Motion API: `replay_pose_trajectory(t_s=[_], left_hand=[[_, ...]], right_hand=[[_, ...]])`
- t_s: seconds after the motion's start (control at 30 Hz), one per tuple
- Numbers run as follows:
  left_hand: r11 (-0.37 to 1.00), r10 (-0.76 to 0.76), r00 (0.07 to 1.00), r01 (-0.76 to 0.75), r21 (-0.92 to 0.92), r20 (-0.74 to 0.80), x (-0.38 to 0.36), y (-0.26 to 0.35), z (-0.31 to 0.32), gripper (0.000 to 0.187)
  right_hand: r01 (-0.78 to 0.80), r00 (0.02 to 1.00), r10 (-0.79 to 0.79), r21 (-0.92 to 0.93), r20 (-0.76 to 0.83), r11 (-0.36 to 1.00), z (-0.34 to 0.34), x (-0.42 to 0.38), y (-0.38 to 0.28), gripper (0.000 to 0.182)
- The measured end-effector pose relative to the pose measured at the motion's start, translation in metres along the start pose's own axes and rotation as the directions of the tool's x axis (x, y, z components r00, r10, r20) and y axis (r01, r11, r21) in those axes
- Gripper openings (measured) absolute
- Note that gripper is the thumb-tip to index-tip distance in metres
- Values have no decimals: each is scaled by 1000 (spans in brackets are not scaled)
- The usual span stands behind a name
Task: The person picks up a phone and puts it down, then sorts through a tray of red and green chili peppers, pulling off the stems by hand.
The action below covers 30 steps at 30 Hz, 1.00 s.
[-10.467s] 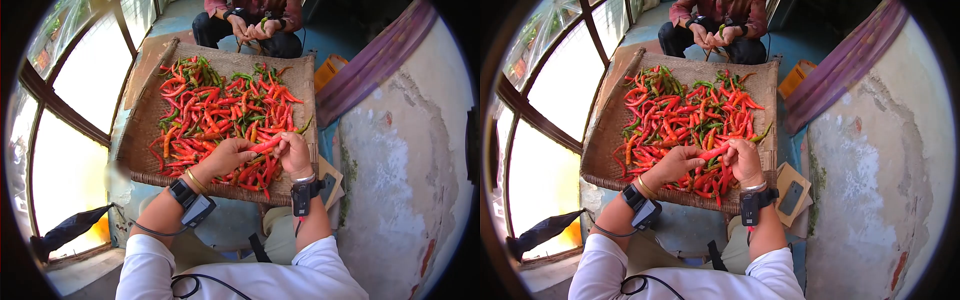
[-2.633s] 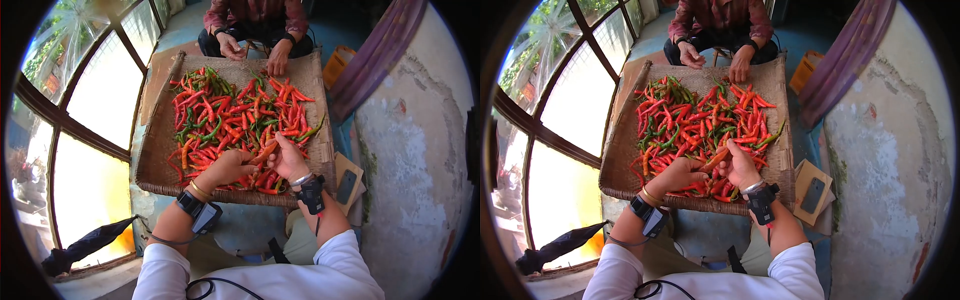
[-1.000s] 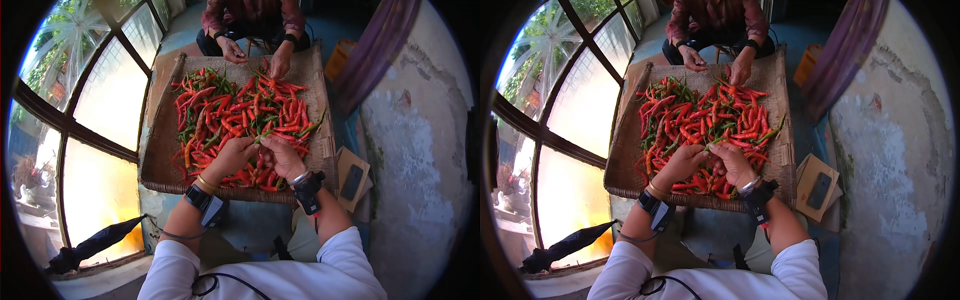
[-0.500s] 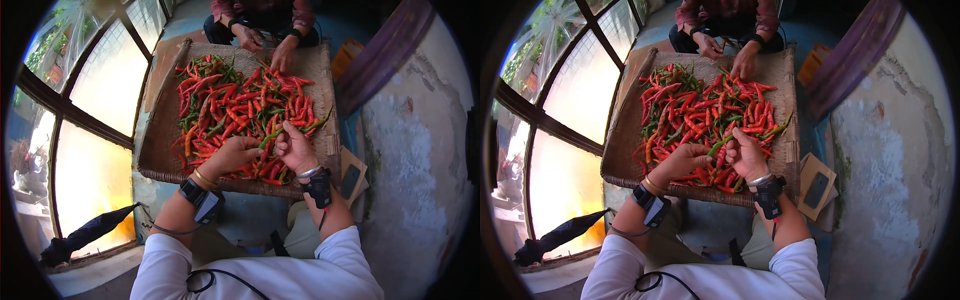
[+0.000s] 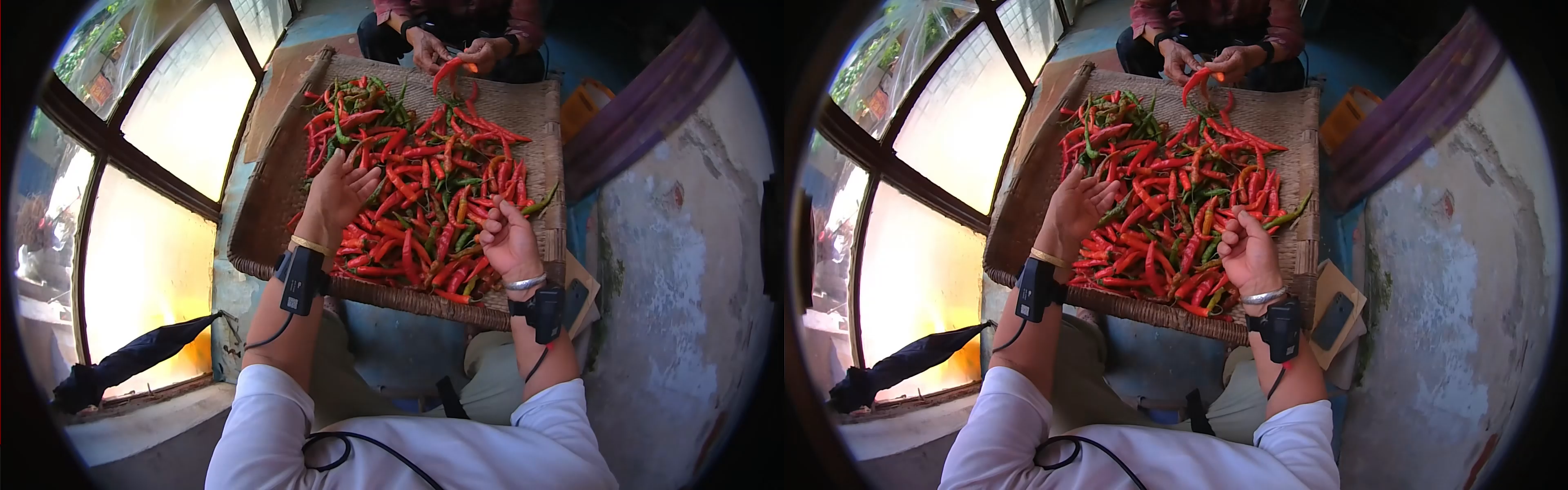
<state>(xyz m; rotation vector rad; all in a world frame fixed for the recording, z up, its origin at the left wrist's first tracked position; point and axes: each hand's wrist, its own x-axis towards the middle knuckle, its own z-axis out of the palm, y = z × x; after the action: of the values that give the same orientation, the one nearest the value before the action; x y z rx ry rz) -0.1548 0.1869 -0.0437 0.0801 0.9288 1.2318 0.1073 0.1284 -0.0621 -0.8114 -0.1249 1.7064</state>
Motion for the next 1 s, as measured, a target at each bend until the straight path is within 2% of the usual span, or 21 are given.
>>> replay_pose_trajectory(t_s=[0.03,0.07,0.1,0.13,0.17,0.23,0.3,0.37,0.4,0.47,0.5,0.53,0.57,0.6,0.67,0.77,0.83,0.9,0.97,1.0], left_hand=[[1000,2,1000,-2,0,-3,-2,-4,-2,45],[963,48,990,-81,257,132,-4,-10,-3,44],[856,54,962,-183,483,269,-7,-14,-2,43],[768,-6,944,-207,606,330,-7,-19,-2,37],[767,-4,945,-207,608,327,-5,-22,-3,37],[421,-102,915,-315,851,389,-3,-31,-6,31],[397,-119,919,-303,866,376,-3,-36,-8,31],[312,-169,917,-297,902,360,-2,-38,-10,31],[313,-166,918,-296,903,359,-7,-38,-7,31],[575,-161,930,-185,797,331,-19,-37,0,30],[577,-156,932,-184,796,328,-21,-39,1,30],[649,-136,941,-153,745,311,-21,-40,4,28],[715,-119,948,-123,688,294,-21,-40,6,27],[715,-119,949,-123,688,293,-20,-42,6,27],[855,-137,947,-35,517,289,-14,-46,3,25],[895,-144,951,7,446,275,-8,-54,-1,22],[905,-137,953,10,424,270,-6,-59,-2,21],[915,-135,956,19,402,261,-4,-60,-3,20],[799,-23,971,-125,588,238,-4,-58,0,22],[559,77,917,-364,745,390,3,-57,-6,24]], right_hand=[[-4,1000,4,0,2,1000,0,0,0,10],[-11,1000,11,-7,8,1000,0,0,1,10],[-20,1000,20,-15,14,1000,0,0,2,10],[-26,1000,26,-14,15,1000,2,-1,3,10],[-23,1000,23,-29,11,999,6,-3,4,10],[-22,1000,22,-43,4,999,8,-4,8,11],[-52,999,51,-86,-7,995,8,-4,13,11],[-72,997,73,-99,10,992,6,-6,15,12],[-74,997,77,-137,17,988,10,-9,17,11],[-80,996,86,-178,26,981,19,-18,24,11],[-88,986,122,-262,115,961,25,-25,30,12],[-85,966,163,-345,202,935,30,-31,36,12],[-88,953,192,-394,233,915,35,-35,41,12],[-78,945,202,-424,257,902,38,-38,46,12],[-64,937,210,-453,280,889,43,-42,51,12],[-24,919,221,-514,326,857,51,-48,56,13],[173,880,157,-609,448,774,57,-52,60,14],[161,881,172,-622,440,766,59,-53,61,15],[138,888,139,-542,438,829,59,-46,61,15],[57,910,137,-446,392,893,55,-39,57,14]])
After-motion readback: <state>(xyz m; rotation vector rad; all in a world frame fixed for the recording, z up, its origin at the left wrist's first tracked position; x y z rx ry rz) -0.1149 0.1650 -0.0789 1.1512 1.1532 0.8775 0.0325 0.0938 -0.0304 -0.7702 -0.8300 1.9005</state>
